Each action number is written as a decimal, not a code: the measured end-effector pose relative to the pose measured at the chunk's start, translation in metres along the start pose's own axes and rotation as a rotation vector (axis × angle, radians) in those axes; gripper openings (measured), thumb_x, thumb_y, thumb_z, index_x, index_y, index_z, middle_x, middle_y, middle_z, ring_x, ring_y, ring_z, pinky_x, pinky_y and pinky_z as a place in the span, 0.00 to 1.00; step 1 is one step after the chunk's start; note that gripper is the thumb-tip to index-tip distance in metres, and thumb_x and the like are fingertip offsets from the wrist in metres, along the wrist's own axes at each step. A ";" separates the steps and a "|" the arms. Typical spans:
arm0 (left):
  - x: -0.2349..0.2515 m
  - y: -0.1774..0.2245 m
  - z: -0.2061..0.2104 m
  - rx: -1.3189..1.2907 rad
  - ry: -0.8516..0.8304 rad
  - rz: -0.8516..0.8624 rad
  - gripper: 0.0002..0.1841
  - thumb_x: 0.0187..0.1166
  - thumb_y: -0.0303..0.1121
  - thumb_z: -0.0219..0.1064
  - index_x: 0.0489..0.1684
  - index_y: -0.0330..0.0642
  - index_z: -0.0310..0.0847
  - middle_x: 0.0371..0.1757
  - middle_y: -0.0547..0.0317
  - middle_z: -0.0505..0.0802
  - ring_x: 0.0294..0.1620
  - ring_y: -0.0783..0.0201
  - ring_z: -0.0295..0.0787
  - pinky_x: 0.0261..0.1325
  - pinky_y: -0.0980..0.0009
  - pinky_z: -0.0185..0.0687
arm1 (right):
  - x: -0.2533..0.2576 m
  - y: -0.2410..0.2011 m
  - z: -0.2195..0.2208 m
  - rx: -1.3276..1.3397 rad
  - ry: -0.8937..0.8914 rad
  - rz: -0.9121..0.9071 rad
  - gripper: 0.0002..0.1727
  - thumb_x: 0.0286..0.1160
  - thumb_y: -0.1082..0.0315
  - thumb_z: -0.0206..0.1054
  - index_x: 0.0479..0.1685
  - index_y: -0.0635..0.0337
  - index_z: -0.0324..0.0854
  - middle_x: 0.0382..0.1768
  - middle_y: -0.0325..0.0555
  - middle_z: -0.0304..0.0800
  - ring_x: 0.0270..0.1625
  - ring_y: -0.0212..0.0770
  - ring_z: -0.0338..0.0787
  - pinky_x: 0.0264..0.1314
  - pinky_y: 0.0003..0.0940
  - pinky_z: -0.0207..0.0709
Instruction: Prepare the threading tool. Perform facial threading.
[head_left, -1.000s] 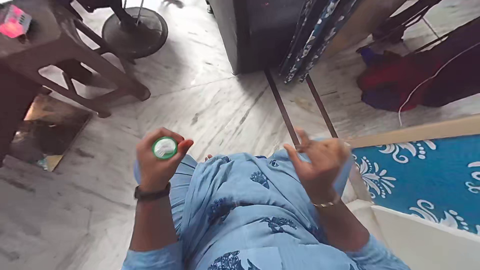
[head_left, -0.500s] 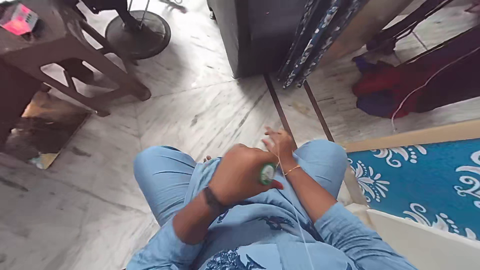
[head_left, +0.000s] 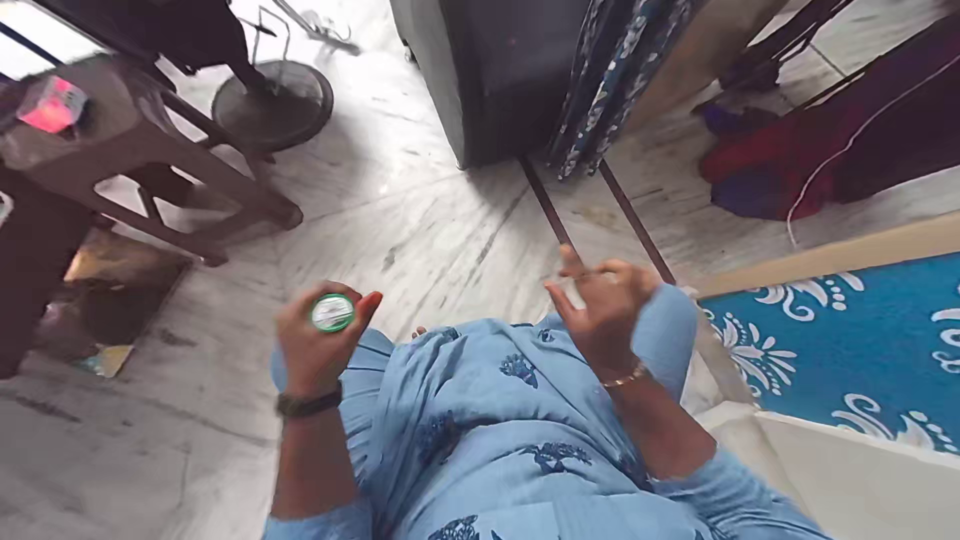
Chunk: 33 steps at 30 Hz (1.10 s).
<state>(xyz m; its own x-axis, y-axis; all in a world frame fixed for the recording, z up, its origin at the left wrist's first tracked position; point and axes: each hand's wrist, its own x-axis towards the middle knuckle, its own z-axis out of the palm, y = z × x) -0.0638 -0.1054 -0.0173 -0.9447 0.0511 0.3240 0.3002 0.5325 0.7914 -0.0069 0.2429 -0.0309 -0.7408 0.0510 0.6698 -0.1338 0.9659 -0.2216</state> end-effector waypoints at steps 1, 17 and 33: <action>0.000 -0.009 0.013 0.141 -0.034 -0.113 0.22 0.70 0.49 0.78 0.41 0.35 0.88 0.34 0.49 0.93 0.36 0.58 0.91 0.44 0.53 0.86 | -0.007 0.005 0.019 0.039 -0.126 0.024 0.19 0.79 0.51 0.70 0.63 0.45 0.92 0.34 0.45 0.97 0.47 0.55 0.90 0.68 0.64 0.65; 0.021 0.017 0.041 -0.656 -0.117 0.147 0.12 0.71 0.48 0.80 0.34 0.53 0.87 0.32 0.76 0.91 0.37 0.83 0.87 0.46 0.82 0.84 | 0.033 -0.002 0.017 0.758 -0.003 0.250 0.27 0.84 0.62 0.59 0.73 0.75 0.77 0.46 0.54 0.97 0.47 0.44 0.93 0.59 0.47 0.81; -0.018 -0.028 0.125 -0.427 0.035 -0.441 0.10 0.69 0.29 0.77 0.37 0.31 0.82 0.30 0.63 0.88 0.30 0.78 0.83 0.39 0.78 0.82 | -0.004 0.016 0.048 1.359 -0.081 0.368 0.15 0.81 0.73 0.56 0.46 0.58 0.92 0.44 0.27 0.98 0.47 0.20 0.93 0.55 0.23 0.87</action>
<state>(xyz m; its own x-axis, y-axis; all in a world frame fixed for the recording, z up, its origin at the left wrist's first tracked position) -0.0714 -0.0157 -0.1100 -0.9892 -0.1290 -0.0697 -0.0843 0.1116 0.9902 -0.0373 0.2458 -0.0711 -0.9010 0.1835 0.3932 -0.4146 -0.0968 -0.9048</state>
